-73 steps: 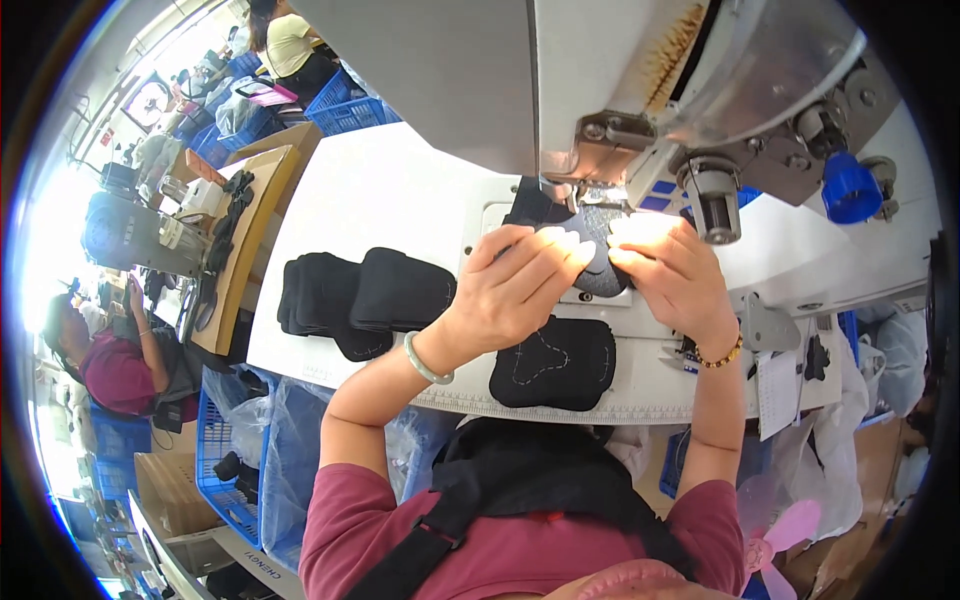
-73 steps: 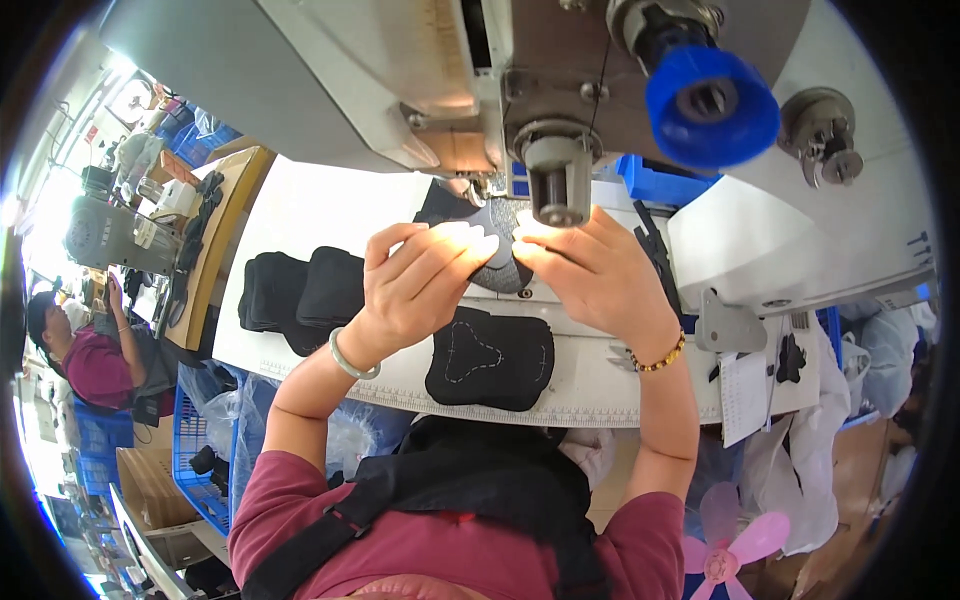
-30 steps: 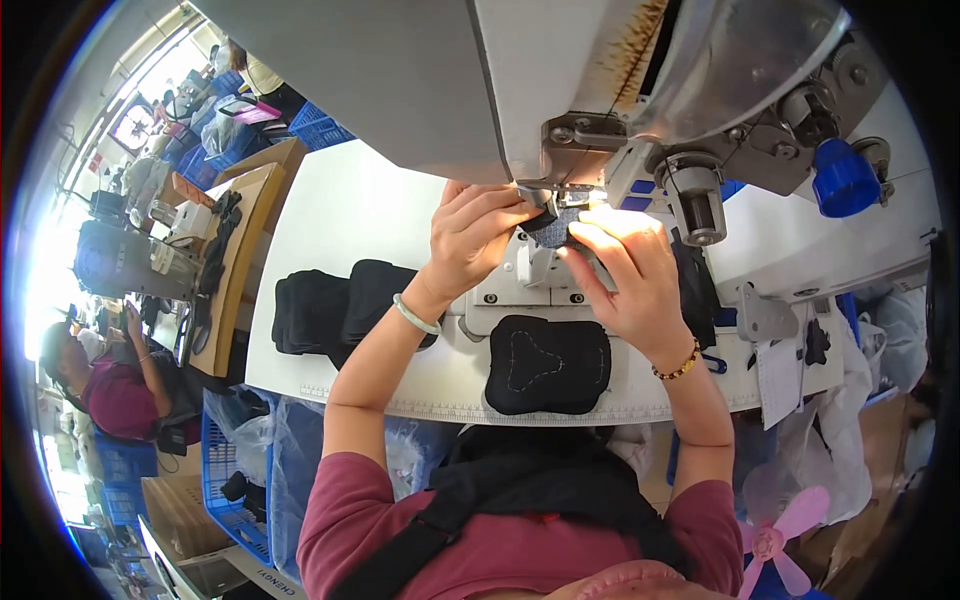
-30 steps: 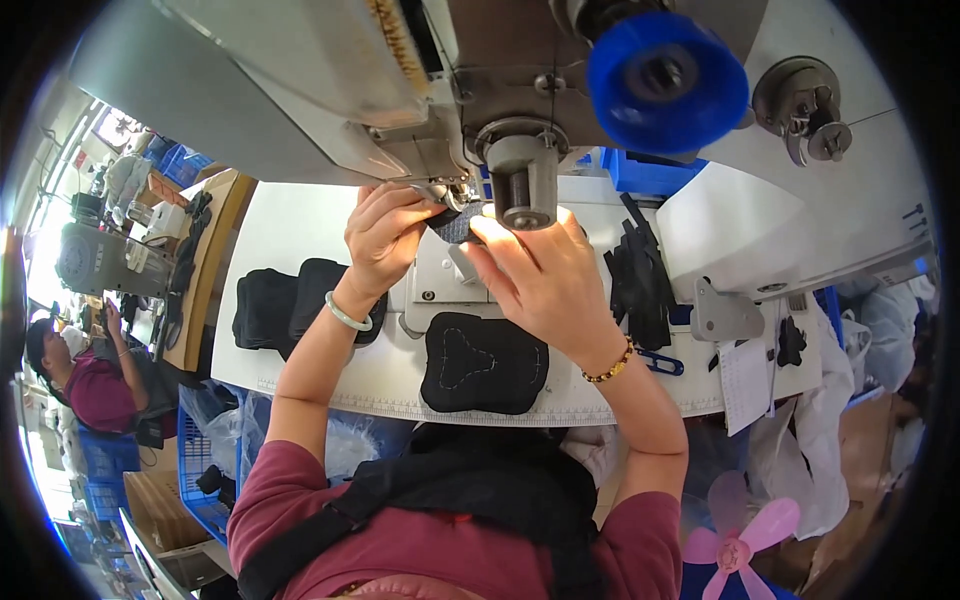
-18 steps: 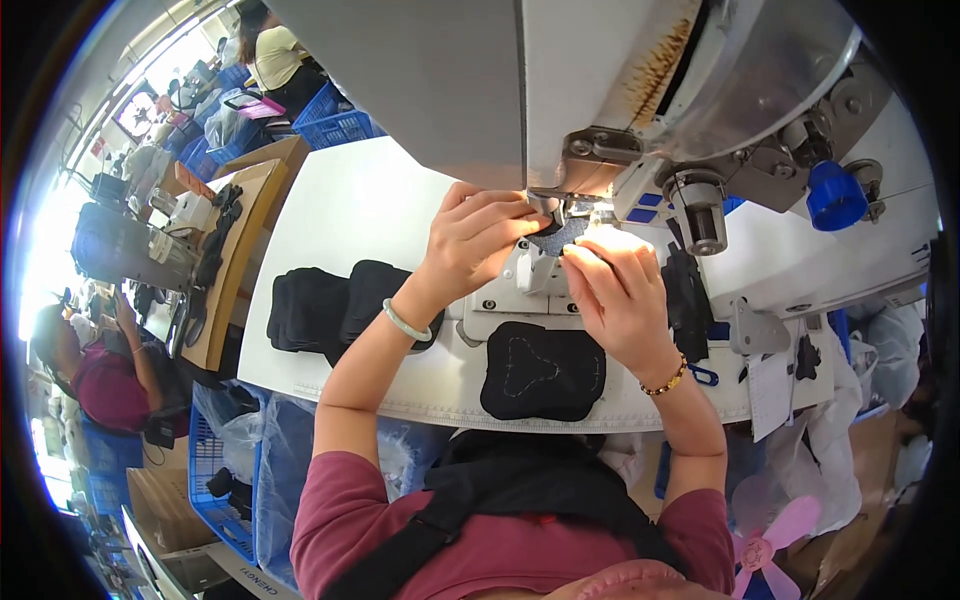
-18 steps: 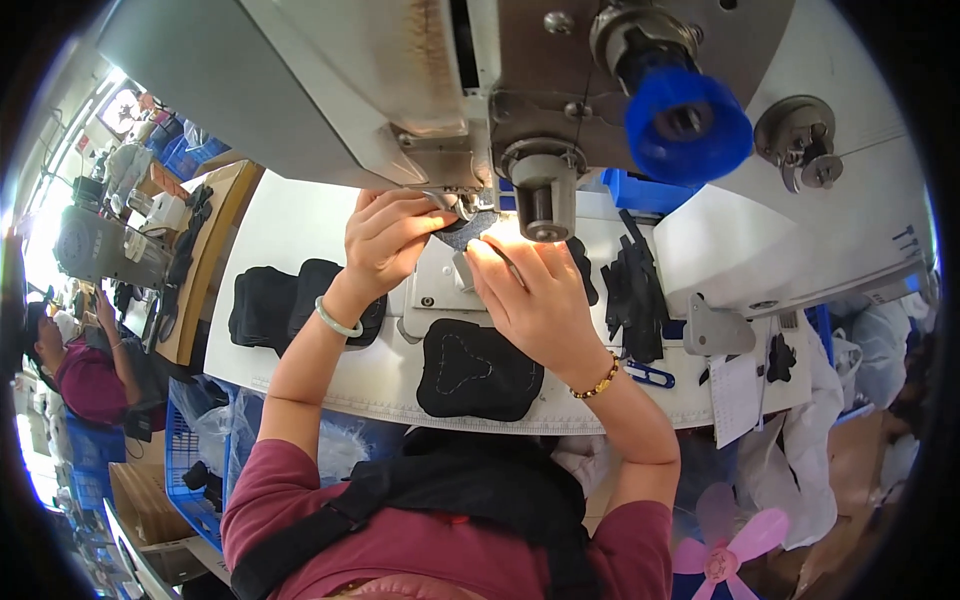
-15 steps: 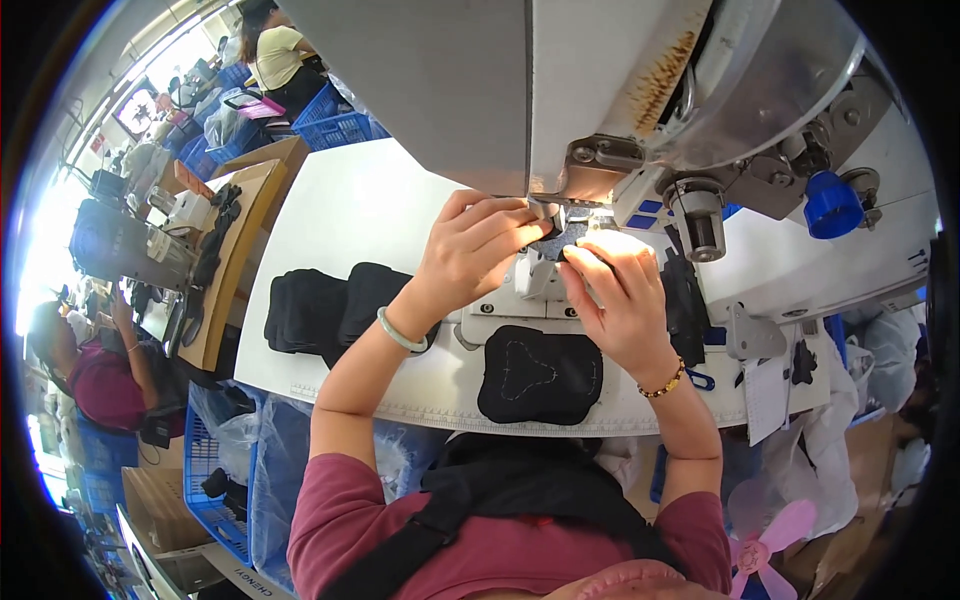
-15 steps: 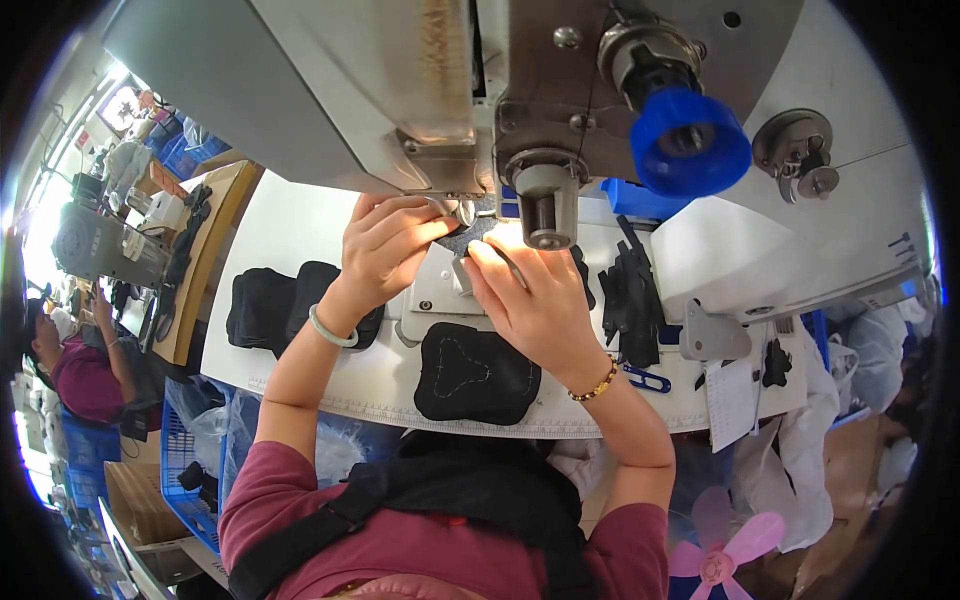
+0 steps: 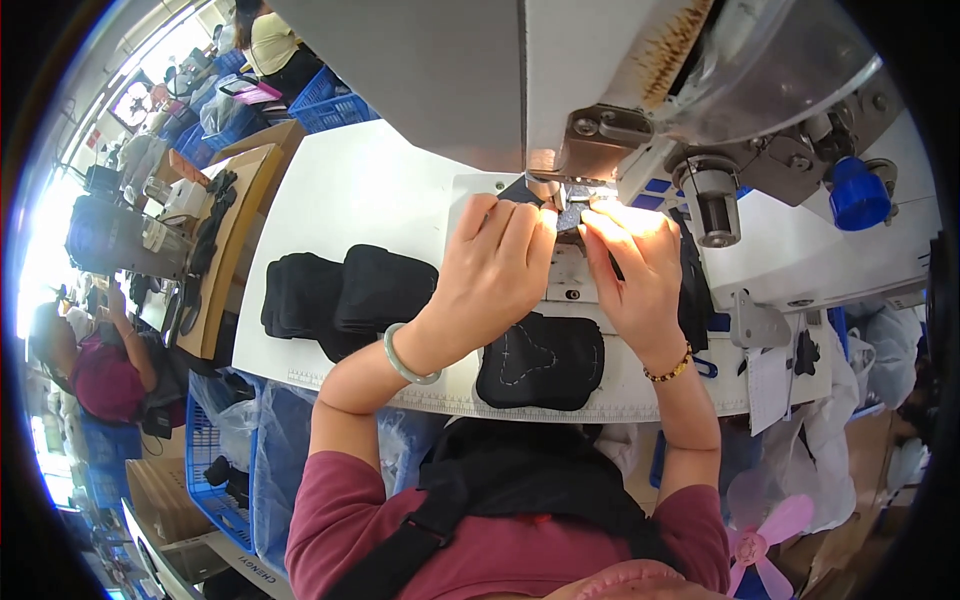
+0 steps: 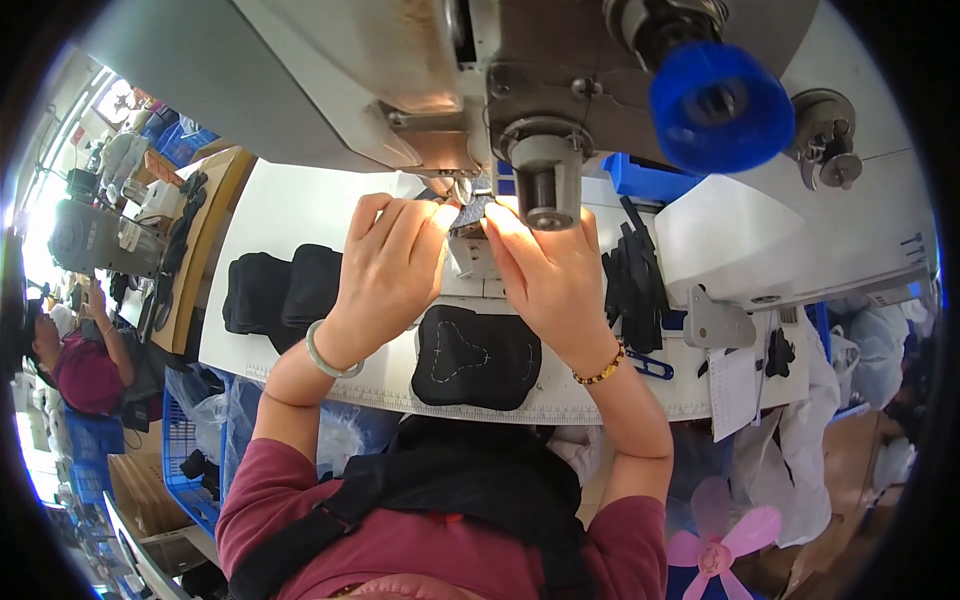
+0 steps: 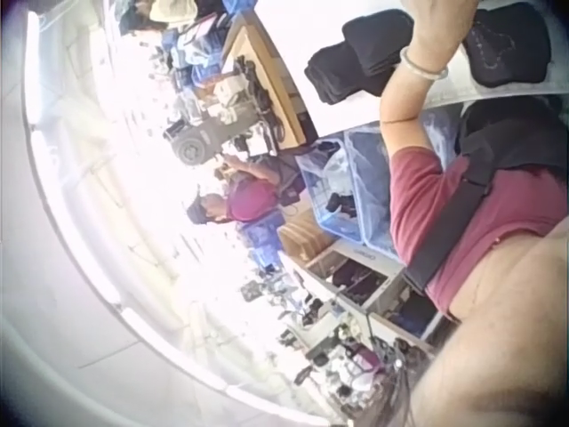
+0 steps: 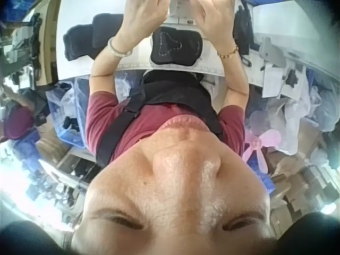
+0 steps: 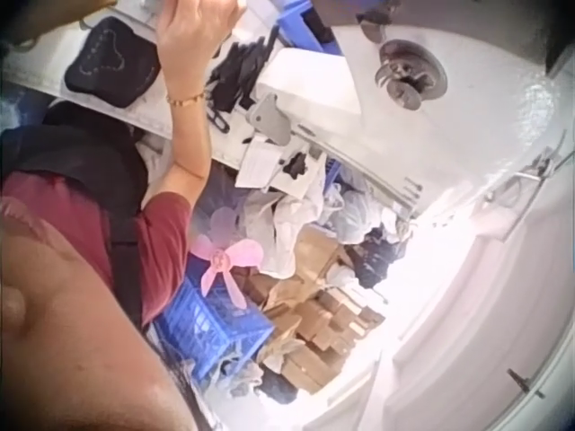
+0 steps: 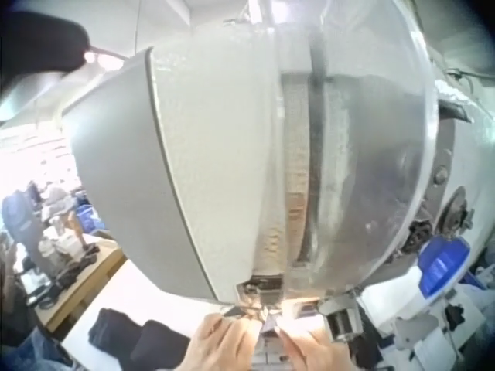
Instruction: Sewing together black fabric shoe components using an industrial sewing machine.
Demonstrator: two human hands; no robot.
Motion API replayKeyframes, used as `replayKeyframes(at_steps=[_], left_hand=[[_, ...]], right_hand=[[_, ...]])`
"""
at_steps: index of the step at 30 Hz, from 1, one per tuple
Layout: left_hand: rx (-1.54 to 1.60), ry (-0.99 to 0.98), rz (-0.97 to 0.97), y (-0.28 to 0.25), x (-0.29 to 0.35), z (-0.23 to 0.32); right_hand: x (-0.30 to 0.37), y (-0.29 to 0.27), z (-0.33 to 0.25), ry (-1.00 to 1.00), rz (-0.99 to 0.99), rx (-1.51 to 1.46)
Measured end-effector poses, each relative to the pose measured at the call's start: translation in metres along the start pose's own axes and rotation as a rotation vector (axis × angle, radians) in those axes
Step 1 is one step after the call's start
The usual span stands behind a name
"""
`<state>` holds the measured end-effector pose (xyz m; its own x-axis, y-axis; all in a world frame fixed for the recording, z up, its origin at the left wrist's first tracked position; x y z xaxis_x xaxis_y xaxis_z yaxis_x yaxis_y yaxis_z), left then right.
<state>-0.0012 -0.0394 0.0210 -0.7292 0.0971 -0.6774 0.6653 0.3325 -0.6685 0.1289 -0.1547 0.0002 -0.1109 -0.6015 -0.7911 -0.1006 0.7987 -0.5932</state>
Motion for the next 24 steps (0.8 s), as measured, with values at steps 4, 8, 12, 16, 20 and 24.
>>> replayKeyframes(at_steps=[4,8,12,16,20,24], left_hand=[[0.143,-0.065,-0.029,0.0,0.001,-0.004],[0.683,-0.08,-0.035,0.009,0.005,-0.039],[0.866,-0.033,-0.141,0.022,0.017,-0.065],[0.666,0.034,-0.185,0.001,0.008,-0.048],[0.507,0.059,-0.08,-0.01,0.008,-0.025],[0.299,0.092,-0.089,-0.012,0.01,-0.01]], right_hand=[[-0.003,0.002,0.0,-0.01,0.054,0.015],[0.0,0.002,0.002,0.007,0.029,0.068],[-0.004,0.0,0.0,-0.026,0.023,0.055],[0.012,0.009,0.008,-0.108,0.134,-0.038],[0.022,0.018,0.001,-0.23,0.149,-0.184],[0.023,0.018,0.001,-0.269,0.143,-0.223]])
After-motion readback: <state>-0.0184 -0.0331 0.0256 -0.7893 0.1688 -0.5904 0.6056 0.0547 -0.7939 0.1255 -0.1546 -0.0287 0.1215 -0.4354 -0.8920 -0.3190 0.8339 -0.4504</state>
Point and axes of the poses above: each hand's wrist, its own x-axis away from the middle knuckle, its own y-axis out of the palm, z = x × y, the point moved 1 cm from there along -x, towards the middle knuckle, and after that the axes turned 5 degrees about -z, right-handed, at the moved point
